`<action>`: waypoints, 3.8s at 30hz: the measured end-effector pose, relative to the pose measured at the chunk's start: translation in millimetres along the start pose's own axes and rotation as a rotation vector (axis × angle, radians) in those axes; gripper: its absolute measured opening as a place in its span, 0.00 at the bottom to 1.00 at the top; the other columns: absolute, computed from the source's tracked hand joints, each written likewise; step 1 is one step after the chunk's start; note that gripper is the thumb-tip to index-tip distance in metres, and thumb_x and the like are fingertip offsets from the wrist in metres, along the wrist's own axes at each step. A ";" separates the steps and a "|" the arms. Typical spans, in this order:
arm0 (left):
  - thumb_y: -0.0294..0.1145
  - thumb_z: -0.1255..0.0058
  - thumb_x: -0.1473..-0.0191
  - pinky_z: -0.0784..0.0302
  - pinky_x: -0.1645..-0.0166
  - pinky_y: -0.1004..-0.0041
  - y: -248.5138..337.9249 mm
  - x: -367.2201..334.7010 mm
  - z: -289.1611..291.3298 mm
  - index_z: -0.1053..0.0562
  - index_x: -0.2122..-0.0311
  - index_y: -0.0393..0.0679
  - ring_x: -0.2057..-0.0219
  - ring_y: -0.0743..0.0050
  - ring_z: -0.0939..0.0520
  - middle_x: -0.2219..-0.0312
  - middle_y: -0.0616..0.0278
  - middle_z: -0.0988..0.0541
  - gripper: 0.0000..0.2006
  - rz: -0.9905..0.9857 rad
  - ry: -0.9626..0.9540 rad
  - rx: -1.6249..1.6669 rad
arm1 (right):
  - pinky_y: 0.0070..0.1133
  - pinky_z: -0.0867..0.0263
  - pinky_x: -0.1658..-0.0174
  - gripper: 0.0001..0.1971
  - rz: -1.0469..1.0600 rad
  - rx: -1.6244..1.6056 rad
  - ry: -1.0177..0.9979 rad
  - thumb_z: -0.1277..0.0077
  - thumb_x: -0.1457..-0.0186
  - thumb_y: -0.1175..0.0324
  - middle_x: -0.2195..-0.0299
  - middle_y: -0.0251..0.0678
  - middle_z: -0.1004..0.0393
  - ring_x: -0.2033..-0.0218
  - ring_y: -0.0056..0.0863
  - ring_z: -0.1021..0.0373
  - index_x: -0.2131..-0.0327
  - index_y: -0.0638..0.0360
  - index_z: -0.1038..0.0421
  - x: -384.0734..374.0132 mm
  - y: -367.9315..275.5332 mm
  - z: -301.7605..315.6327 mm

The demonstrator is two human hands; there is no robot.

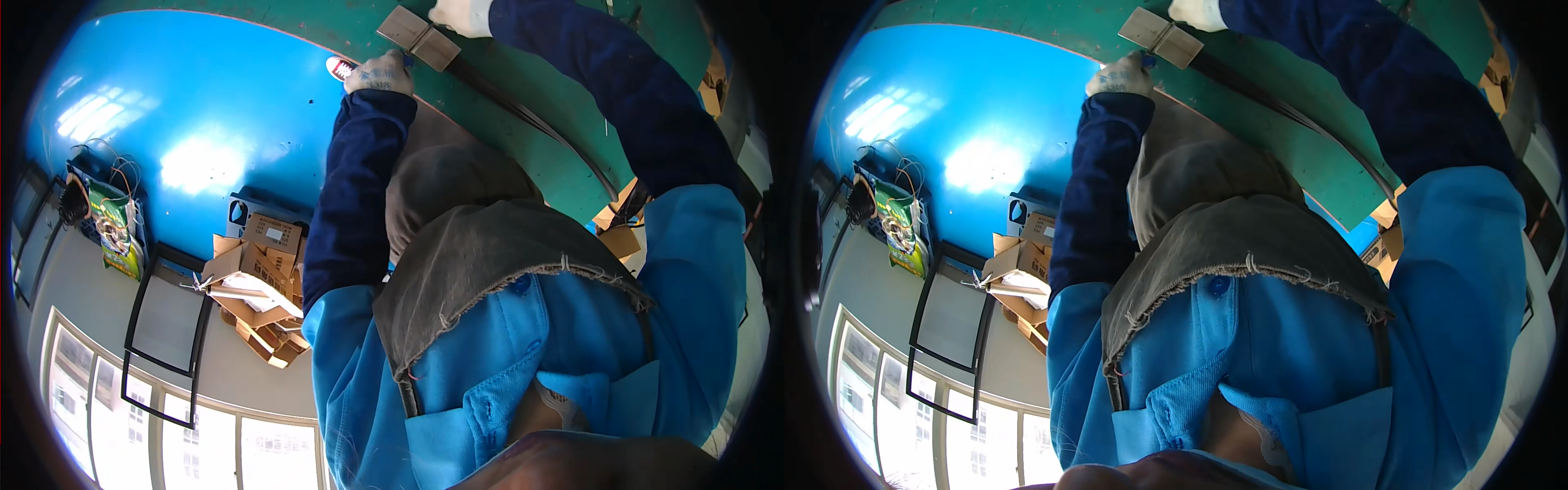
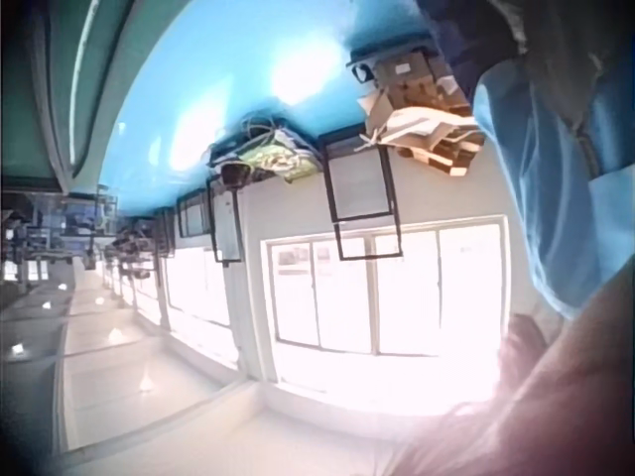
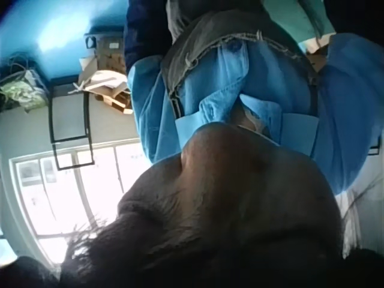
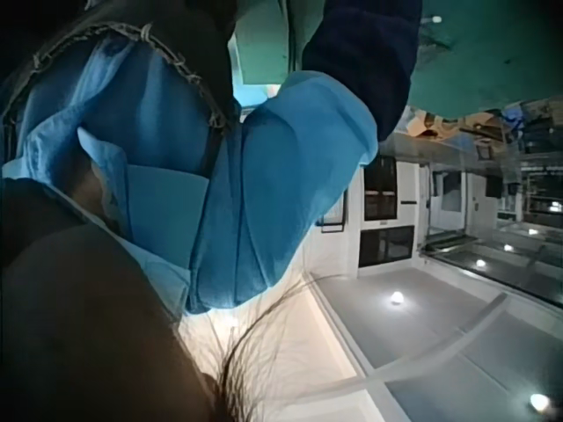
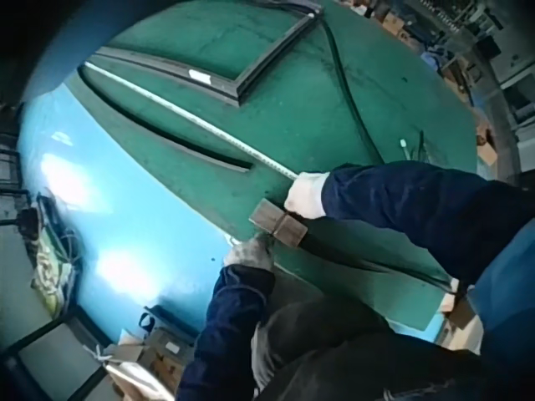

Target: Measuring rubber gasket strips with a tape measure and installing them into a metal frame on a workbench.

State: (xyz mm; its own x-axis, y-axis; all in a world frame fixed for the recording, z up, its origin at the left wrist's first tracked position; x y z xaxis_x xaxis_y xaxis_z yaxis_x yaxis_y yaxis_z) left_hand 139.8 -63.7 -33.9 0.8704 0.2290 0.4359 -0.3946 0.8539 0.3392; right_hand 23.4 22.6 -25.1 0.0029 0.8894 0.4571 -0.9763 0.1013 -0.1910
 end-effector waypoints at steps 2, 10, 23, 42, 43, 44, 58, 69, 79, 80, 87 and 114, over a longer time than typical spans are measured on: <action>0.37 0.57 0.52 0.25 0.67 0.60 5.1 0.2 11.3 0.26 0.68 0.49 0.71 0.54 0.20 0.75 0.53 0.21 0.10 -0.079 0.016 0.000 | 0.31 0.32 0.72 0.07 -0.010 -0.034 -0.010 0.55 0.56 0.67 0.80 0.38 0.27 0.76 0.38 0.28 0.78 0.53 0.27 -2.4 8.6 -7.6; 0.40 0.56 0.51 0.25 0.63 0.61 3.7 0.0 0.2 0.25 0.64 0.53 0.68 0.55 0.20 0.71 0.56 0.21 0.11 -0.007 -0.024 -0.037 | 0.31 0.32 0.72 0.04 -0.012 -0.090 -0.016 0.54 0.58 0.69 0.80 0.38 0.27 0.76 0.38 0.28 0.78 0.52 0.28 -0.4 5.3 -9.9; 0.39 0.54 0.54 0.25 0.62 0.60 10.1 0.4 2.9 0.25 0.64 0.50 0.66 0.54 0.21 0.71 0.55 0.21 0.12 -0.003 -0.080 -0.026 | 0.30 0.32 0.69 0.07 0.036 -0.008 0.023 0.56 0.56 0.68 0.78 0.38 0.26 0.74 0.37 0.27 0.77 0.51 0.26 -0.3 8.6 -21.4; 0.37 0.58 0.50 0.26 0.61 0.61 1.5 8.8 -22.9 0.23 0.66 0.49 0.66 0.56 0.20 0.70 0.54 0.21 0.12 0.037 -0.063 0.054 | 0.30 0.31 0.70 0.07 -0.005 0.094 -0.099 0.55 0.56 0.68 0.77 0.37 0.25 0.74 0.36 0.27 0.75 0.51 0.25 -14.9 -4.4 -11.3; 0.37 0.58 0.50 0.25 0.62 0.62 0.1 7.8 -20.1 0.23 0.67 0.47 0.66 0.55 0.20 0.70 0.54 0.21 0.12 0.027 -0.073 0.029 | 0.31 0.32 0.69 0.08 0.028 0.054 -0.106 0.56 0.56 0.68 0.77 0.36 0.25 0.73 0.36 0.27 0.73 0.50 0.26 -14.0 -6.8 -6.6; 0.37 0.58 0.50 0.25 0.62 0.62 -2.5 10.1 -14.4 0.23 0.67 0.47 0.66 0.55 0.20 0.70 0.54 0.21 0.12 0.035 -0.057 0.023 | 0.31 0.32 0.66 0.09 -0.007 0.046 -0.156 0.55 0.55 0.66 0.75 0.39 0.26 0.70 0.39 0.27 0.69 0.52 0.26 -14.4 -5.6 -2.4; 0.36 0.58 0.50 0.26 0.58 0.64 2.8 11.9 -19.3 0.23 0.67 0.47 0.62 0.58 0.21 0.66 0.57 0.21 0.11 0.082 -0.152 0.056 | 0.31 0.31 0.70 0.07 -0.054 0.109 -0.022 0.54 0.60 0.68 0.78 0.39 0.25 0.74 0.37 0.27 0.77 0.54 0.26 -7.6 -16.3 12.8; 0.35 0.58 0.52 0.26 0.58 0.63 2.4 3.4 -43.5 0.24 0.65 0.46 0.61 0.56 0.21 0.65 0.53 0.22 0.13 0.018 -0.217 0.040 | 0.32 0.31 0.65 0.10 -0.133 0.092 -0.325 0.55 0.56 0.69 0.73 0.38 0.24 0.67 0.37 0.27 0.69 0.53 0.26 -1.8 -13.4 -25.2; 0.38 0.56 0.52 0.25 0.64 0.59 -1.0 13.6 39.3 0.25 0.65 0.52 0.69 0.53 0.20 0.72 0.54 0.21 0.10 0.088 0.132 0.029 | 0.32 0.31 0.67 0.08 -0.277 -0.094 0.143 0.55 0.57 0.68 0.74 0.40 0.26 0.69 0.39 0.28 0.71 0.53 0.27 11.1 5.2 55.0; 0.39 0.56 0.52 0.25 0.65 0.59 -5.8 14.5 52.7 0.25 0.66 0.51 0.70 0.53 0.20 0.73 0.54 0.21 0.10 0.100 0.224 0.019 | 0.32 0.31 0.68 0.09 -0.273 -0.051 0.109 0.55 0.56 0.69 0.74 0.39 0.26 0.69 0.39 0.28 0.70 0.53 0.27 12.2 -2.6 79.7; 0.44 0.47 0.57 0.26 0.67 0.59 -13.1 30.6 58.4 0.30 0.62 0.49 0.69 0.52 0.21 0.69 0.54 0.22 0.16 -0.012 0.374 0.217 | 0.34 0.34 0.61 0.14 -0.609 -0.171 0.405 0.53 0.52 0.59 0.69 0.40 0.26 0.64 0.40 0.29 0.62 0.52 0.29 112.1 36.3 69.6; 0.19 0.40 0.63 0.23 0.60 0.72 -54.3 -75.6 -4.0 0.31 0.57 0.39 0.66 0.71 0.22 0.66 0.57 0.23 0.22 0.055 0.014 1.174 | 0.33 0.36 0.57 0.17 -0.963 -0.855 0.533 0.52 0.50 0.62 0.64 0.44 0.27 0.61 0.42 0.31 0.57 0.56 0.33 89.0 -72.5 -93.0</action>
State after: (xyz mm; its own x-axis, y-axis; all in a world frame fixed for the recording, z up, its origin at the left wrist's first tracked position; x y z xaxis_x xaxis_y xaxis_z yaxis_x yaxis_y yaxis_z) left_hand 96.6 -125.6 -88.6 0.8438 0.2635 0.4675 -0.4552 -0.1098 0.8836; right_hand 114.5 135.8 -51.3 0.8598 0.3566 0.3655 -0.1112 0.8294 -0.5475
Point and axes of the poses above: each hand's wrist, its own x-axis away from the middle knuckle, its own z-axis out of the back of the hand, y = z × x, the point moved 6 cm from there along -x, towards the middle knuckle
